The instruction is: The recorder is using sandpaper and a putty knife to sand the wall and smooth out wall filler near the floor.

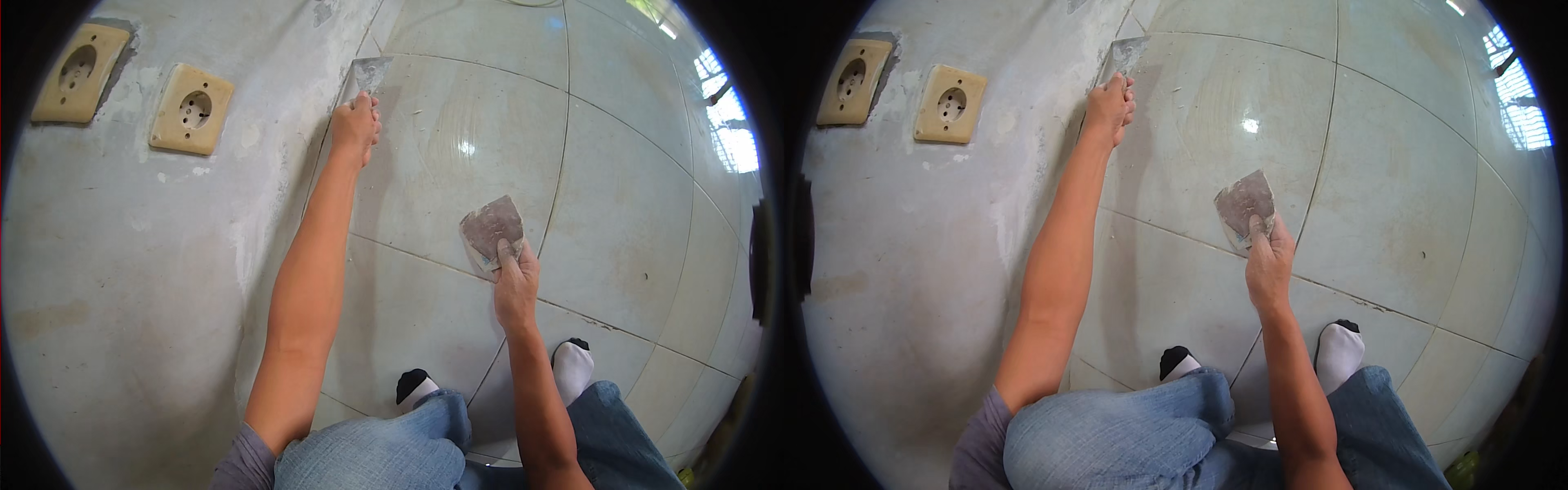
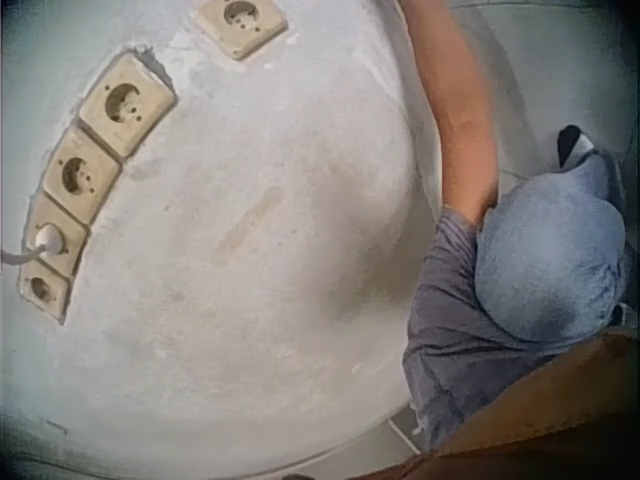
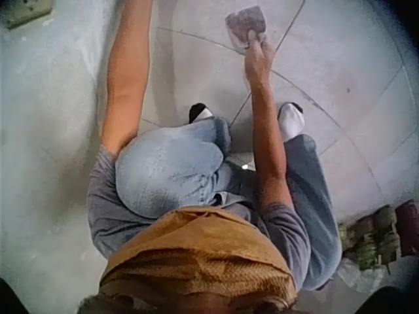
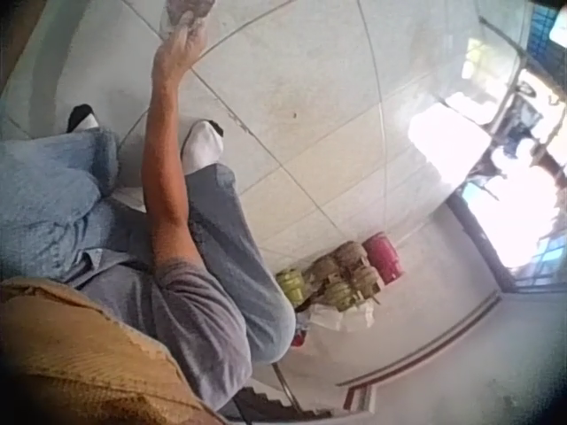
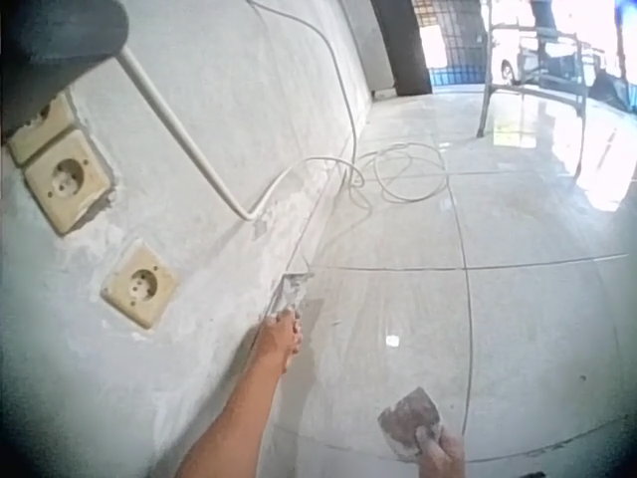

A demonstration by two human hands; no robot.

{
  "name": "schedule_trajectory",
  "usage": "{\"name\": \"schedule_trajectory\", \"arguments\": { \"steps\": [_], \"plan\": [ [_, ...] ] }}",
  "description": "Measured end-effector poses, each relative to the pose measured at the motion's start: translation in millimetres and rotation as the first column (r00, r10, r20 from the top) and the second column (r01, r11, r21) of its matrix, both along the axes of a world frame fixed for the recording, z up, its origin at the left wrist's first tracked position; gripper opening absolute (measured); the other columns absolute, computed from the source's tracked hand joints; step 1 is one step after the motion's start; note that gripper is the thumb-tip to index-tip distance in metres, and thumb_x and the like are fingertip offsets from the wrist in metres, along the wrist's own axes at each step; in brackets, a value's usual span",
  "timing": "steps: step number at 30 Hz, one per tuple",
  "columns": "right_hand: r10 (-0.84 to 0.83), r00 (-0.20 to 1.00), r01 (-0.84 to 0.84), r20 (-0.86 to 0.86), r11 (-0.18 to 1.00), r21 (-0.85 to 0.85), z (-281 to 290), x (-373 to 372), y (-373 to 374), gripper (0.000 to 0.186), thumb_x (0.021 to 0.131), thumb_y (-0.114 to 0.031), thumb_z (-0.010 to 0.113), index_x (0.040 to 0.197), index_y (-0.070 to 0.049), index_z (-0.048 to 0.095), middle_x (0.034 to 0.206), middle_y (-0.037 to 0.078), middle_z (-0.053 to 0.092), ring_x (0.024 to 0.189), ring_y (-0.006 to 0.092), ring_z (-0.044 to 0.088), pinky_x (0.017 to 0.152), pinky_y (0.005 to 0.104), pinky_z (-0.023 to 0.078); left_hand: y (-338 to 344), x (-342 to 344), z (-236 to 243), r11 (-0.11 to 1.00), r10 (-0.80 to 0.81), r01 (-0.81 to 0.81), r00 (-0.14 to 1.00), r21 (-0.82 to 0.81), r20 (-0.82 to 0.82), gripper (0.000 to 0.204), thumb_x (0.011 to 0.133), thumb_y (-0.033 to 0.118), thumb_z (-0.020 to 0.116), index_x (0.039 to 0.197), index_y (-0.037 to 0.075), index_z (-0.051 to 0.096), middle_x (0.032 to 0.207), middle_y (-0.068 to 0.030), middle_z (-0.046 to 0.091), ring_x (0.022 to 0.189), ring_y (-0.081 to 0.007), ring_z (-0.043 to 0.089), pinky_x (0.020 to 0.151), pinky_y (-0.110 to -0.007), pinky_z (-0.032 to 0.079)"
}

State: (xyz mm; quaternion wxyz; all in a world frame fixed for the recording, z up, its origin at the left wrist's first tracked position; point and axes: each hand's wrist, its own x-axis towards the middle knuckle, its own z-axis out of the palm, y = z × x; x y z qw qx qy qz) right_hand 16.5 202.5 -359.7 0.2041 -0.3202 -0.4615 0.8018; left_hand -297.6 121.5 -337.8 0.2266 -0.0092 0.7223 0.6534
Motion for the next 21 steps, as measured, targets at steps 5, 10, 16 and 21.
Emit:
{"name": "schedule_trajectory", "arguments": {
  "steps": [5,10,16,21],
  "plan": [
    [0.027,1.000,-0.028,0.014,0.997,0.078,2.5,-1.5,-5.8,0.030,0.102,-0.009,0.046,0.125,0.005,0.059,0.116,0.007,0.066,0.105,0.0130,0.057,0.096,0.0289,0.043,-20.3,-1.8,-1.2,0.998,-0.019,0.018,1.000,-0.063,-0.020,0.031,0.099,0.032,0.050,0.092,0.003,0.058,0.065,0.0019,0.048,0.047,-0.0064,0.040,0.039,-0.023,0.028],
    [0.051,0.998,-0.052,0.027,0.997,0.061,8.7,-0.9,-5.6,0.029,0.102,-0.008,0.047,0.124,0.006,0.059,0.114,0.007,0.067,0.104,0.0128,0.058,0.097,0.0290,0.043,8.9,-3.6,7.4,1.000,-0.014,0.014,0.999,0.019,0.044,0.031,0.101,0.033,0.050,0.100,0.003,0.059,0.069,0.0019,0.049,0.048,-0.0058,0.038,0.041,-0.022,0.027],
    [0.071,0.997,-0.072,0.011,0.993,0.097,2.5,0.2,-3.5,0.030,0.103,-0.010,0.046,0.127,0.005,0.057,0.118,0.008,0.065,0.107,0.0137,0.058,0.098,0.0294,0.043,-3.2,-0.3,1.8,0.997,0.035,-0.036,0.999,-0.064,-0.006,0.032,0.099,0.031,0.050,0.090,0.002,0.060,0.066,0.0012,0.051,0.044,-0.0068,0.041,0.037,-0.023,0.028],
    [0.094,0.989,-0.104,0.111,0.991,0.088,21.5,-5.8,-6.3,0.029,0.102,-0.008,0.046,0.124,0.005,0.059,0.114,0.007,0.067,0.105,0.0134,0.058,0.097,0.0296,0.043,37.1,8.7,8.1,0.988,0.147,-0.148,0.989,0.045,0.016,0.032,0.099,0.030,0.049,0.091,0.002,0.060,0.064,0.0006,0.051,0.044,-0.0080,0.043,0.036,-0.025,0.027]
  ]
}}
